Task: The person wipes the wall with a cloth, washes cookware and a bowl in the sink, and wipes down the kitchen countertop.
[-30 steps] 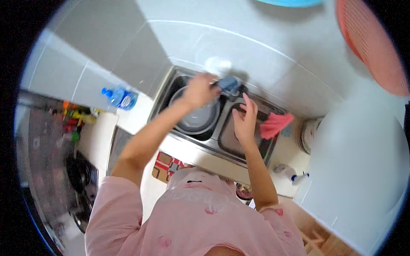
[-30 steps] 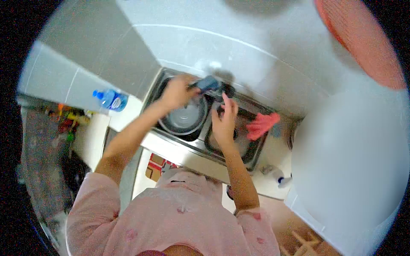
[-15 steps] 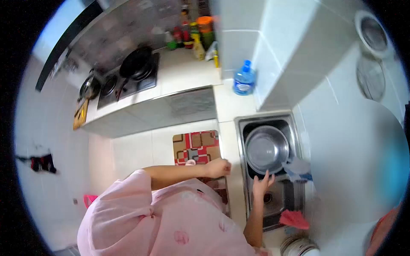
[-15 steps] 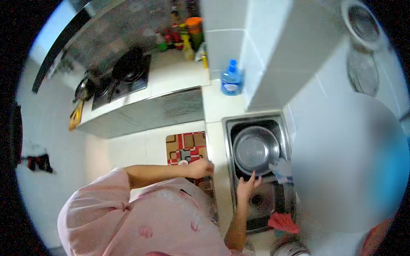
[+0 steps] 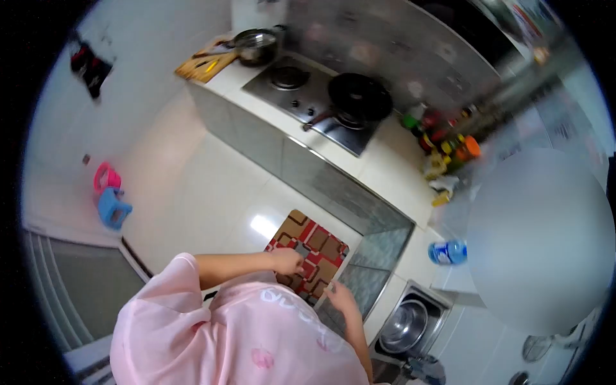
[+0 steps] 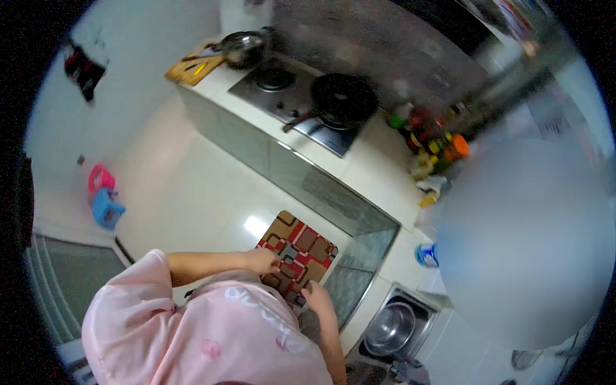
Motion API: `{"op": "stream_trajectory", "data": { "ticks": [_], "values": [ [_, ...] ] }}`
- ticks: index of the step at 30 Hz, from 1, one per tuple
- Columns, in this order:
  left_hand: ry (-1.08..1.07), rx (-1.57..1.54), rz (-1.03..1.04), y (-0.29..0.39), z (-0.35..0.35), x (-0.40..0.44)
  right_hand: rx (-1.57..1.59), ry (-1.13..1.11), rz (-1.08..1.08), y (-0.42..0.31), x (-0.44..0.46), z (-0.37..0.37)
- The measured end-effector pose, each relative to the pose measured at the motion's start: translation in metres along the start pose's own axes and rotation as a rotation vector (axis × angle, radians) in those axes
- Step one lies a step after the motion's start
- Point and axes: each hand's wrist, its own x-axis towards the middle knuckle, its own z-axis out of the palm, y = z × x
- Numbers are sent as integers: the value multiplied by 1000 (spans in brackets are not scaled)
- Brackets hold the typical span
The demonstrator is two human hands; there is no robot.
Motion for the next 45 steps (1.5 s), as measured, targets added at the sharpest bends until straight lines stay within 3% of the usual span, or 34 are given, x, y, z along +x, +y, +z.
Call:
{"op": "stream_trajectory", "data": {
  "ticks": [2,3,8,12,15,18,19,20,22,23,24,27,30,33,36,38,40,43,45],
  "values": [
    [106,-102,-78,-50,-20,-27,41,-24,6,-80,22,-24],
    [180,-136,-100,-68,-30,-45,98,0,-87,-77,52,-7],
    [470,-361,-283,-160,-37,-123,-203,-161,-323,-152,146,22],
    [665,-445,-466,-187,-42,-183,-154,-289,-452,-234,187,21],
    [781,-583,-571,-207,-35,-206,-295,-525,-424,-299,215,11],
    [775,-753,-574,-227,-43,-224,-507,-655,-533,-332,269,24],
    [706,-880,-640,-226,-61,-236,-529,-540,-592,-337,286,32],
    [639,-993,-698,-226,-82,-245,-599,-579,-630,-345,304,38],
    [664,-984,-690,-267,-86,-239,-677,-624,-627,-368,358,57],
    [775,-861,-615,-293,-87,-232,-622,-587,-635,-388,369,54],
    [867,-748,-540,-318,-99,-228,-634,-584,-655,-421,377,46],
    [849,-777,-584,-374,-192,-233,-626,-581,-636,-504,428,29],
    [957,-643,-428,-418,-298,-243,-661,-447,-717,-565,497,36],
    [1072,-571,-334,-460,-381,-252,-630,-388,-697,-645,494,-1],
    [1135,-675,-238,-480,-438,-250,-294,-477,-691,-694,515,-15],
    [1107,-675,-168,-511,-484,-245,74,-715,-669,-738,514,-30],
    [1028,-567,-116,-550,-523,-231,540,-783,-433,-797,496,-51],
    [973,-412,51,-577,-615,-226,869,-616,-489,-839,516,-62],
    [1045,-247,154,-603,-690,-223,917,-412,-451,-844,547,-59]
  ]
}}
